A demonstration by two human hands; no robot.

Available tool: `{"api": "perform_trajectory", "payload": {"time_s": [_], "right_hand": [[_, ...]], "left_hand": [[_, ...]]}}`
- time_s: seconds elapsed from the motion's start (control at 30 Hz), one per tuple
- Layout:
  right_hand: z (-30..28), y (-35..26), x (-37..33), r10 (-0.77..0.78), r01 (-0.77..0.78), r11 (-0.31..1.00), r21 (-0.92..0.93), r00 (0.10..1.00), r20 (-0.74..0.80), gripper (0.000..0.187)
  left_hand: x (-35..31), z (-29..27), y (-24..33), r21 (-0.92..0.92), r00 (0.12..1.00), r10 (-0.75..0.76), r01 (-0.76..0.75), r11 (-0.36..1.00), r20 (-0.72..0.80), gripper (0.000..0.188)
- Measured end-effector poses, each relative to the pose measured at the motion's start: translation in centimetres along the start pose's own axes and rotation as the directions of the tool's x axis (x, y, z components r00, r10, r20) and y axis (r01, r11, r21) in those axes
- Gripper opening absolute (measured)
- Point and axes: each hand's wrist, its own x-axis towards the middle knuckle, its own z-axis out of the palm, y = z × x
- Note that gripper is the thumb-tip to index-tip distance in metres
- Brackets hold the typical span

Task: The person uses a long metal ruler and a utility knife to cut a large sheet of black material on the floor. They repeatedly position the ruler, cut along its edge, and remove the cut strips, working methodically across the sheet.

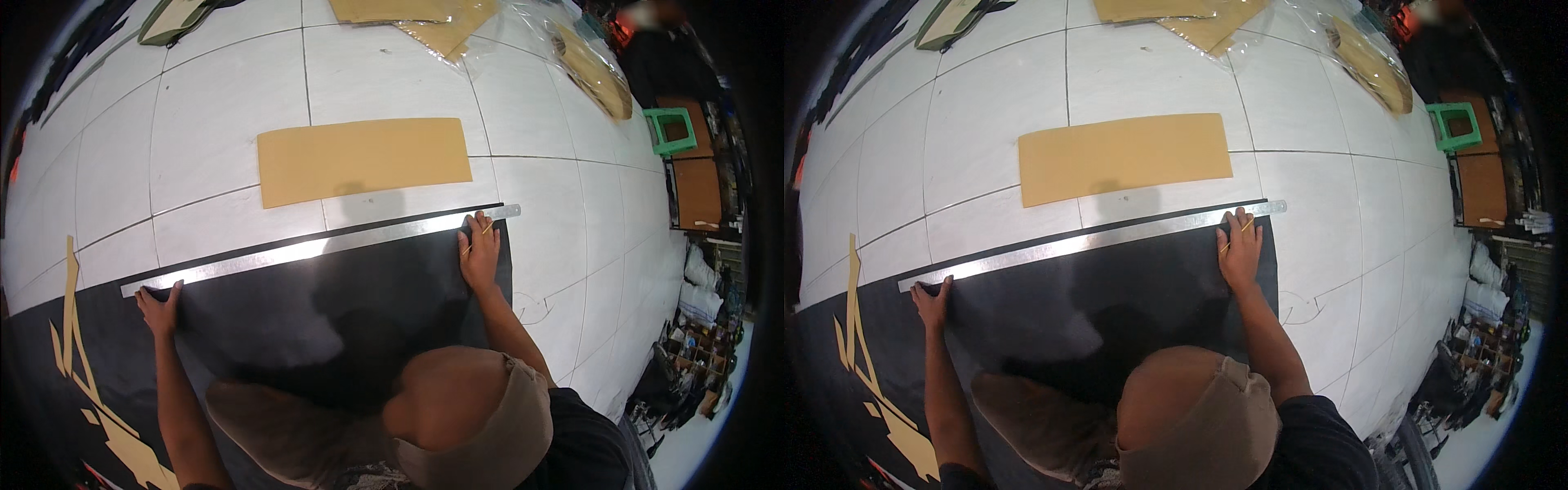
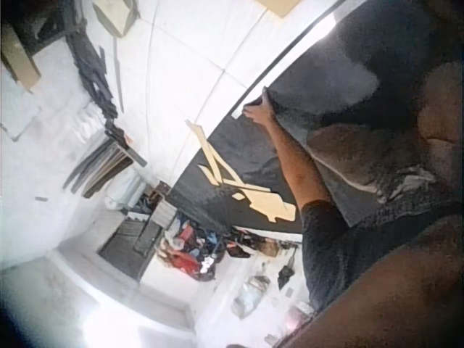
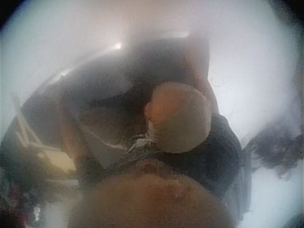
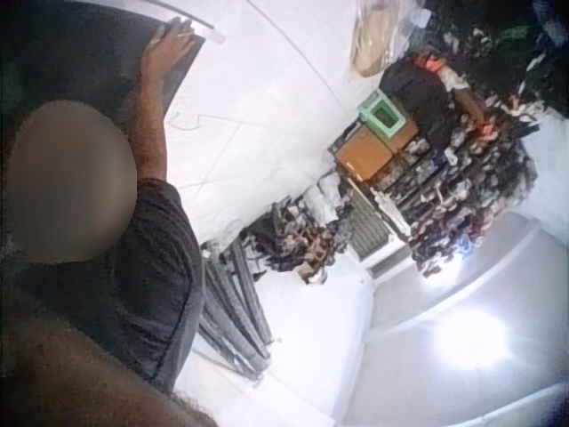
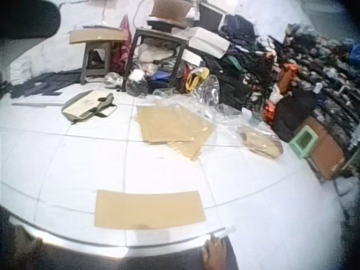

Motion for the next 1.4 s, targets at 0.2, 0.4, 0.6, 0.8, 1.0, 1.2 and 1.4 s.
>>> {"api": "perform_trajectory", "payload": {"time_s": [0.2,0.4,0.6,0.8,1.0,1.2,1.4], "right_hand": [[0.9,0.4,0.1,0.049,-0.048,0.999,0.012,0.999,-0.019,0.040],[1.0,0.9,0.7,0.007,-0.007,1.000,0.000,0.999,-0.042,0.039],[1.0,2.1,1.0,-0.057,0.058,0.998,-0.008,0.997,0.047,0.036],[0.5,2.1,-0.2,-0.060,0.060,0.998,0.016,0.998,-0.013,0.040],[1.3,3.6,0.2,-0.116,0.115,0.993,-0.015,0.993,-0.023,0.039],[0.9,2.7,0.2,-0.085,0.085,0.996,0.018,0.996,-0.009,0.039],[0.7,2.5,0.0,-0.115,0.114,0.993,-0.018,0.993,-0.022,0.040]], "left_hand": [[-0.3,-0.5,1.4,-0.002,0.999,-0.042,0.042,0.999,0.004,0.126],[-0.6,-1.2,0.4,-0.094,0.996,0.054,-0.060,0.994,-0.064,0.111],[1.0,-1.8,-2.5,-0.187,0.962,0.126,-0.174,0.967,-0.242,0.088],[-0.2,-3.6,0.8,-0.133,0.999,-0.035,0.033,0.991,-0.015,0.121],[-0.7,-3.5,-0.3,-0.177,0.999,-0.035,0.038,0.983,0.016,0.124],[-0.6,-3.3,0.1,-0.166,0.999,-0.048,0.047,0.985,-0.005,0.126],[0.0,-3.9,0.3,-0.162,0.997,-0.055,0.062,0.985,0.049,0.128]]}}
